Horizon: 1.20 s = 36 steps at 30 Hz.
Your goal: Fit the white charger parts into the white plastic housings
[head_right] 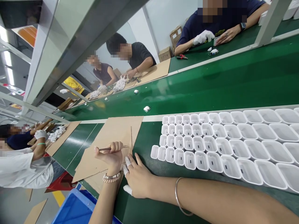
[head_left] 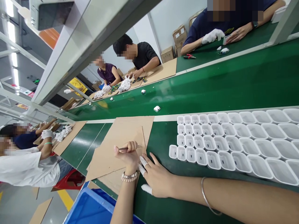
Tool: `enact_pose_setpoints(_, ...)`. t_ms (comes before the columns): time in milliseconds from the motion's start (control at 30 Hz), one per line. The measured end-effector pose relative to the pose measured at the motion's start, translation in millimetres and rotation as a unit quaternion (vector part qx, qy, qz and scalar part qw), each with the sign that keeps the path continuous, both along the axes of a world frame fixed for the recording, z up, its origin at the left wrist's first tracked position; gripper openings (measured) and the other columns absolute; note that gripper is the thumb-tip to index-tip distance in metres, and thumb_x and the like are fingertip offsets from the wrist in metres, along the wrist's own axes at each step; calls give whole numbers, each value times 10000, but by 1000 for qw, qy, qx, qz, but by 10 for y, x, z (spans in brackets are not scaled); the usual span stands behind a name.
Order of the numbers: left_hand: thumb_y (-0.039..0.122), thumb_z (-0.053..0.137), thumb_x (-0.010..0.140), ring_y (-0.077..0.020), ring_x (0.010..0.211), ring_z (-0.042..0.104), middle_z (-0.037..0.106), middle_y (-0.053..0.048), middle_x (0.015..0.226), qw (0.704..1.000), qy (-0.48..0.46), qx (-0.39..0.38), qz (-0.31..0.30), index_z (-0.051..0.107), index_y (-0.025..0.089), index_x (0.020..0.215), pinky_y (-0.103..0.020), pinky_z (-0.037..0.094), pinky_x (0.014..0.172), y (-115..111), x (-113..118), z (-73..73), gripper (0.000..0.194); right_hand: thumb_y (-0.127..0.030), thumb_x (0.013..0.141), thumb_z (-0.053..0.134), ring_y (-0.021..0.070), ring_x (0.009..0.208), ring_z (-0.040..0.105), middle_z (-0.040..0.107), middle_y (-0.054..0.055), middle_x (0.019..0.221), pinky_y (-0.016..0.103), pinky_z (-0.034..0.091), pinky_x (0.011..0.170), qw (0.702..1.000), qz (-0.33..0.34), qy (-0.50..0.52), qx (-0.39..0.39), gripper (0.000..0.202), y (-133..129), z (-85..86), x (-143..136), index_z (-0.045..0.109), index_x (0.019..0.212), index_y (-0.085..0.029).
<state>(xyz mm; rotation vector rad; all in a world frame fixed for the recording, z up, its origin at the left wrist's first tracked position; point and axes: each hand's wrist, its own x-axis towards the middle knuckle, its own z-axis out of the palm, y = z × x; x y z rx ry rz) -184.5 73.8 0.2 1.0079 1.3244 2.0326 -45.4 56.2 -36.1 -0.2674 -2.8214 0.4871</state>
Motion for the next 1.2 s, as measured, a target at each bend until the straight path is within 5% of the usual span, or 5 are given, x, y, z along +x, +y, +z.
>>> enact_pose_setpoints(1200,731,414,724,-83,385,171,113,56,398,1000,-7,19,-10,172,201,421,-281,190,431,13,-17,-26,657,-419,969,374,415,1420,198,372,313,1441,600,148,1151,1000,6,-2,-10,623,2,17,1,450,1379,44)
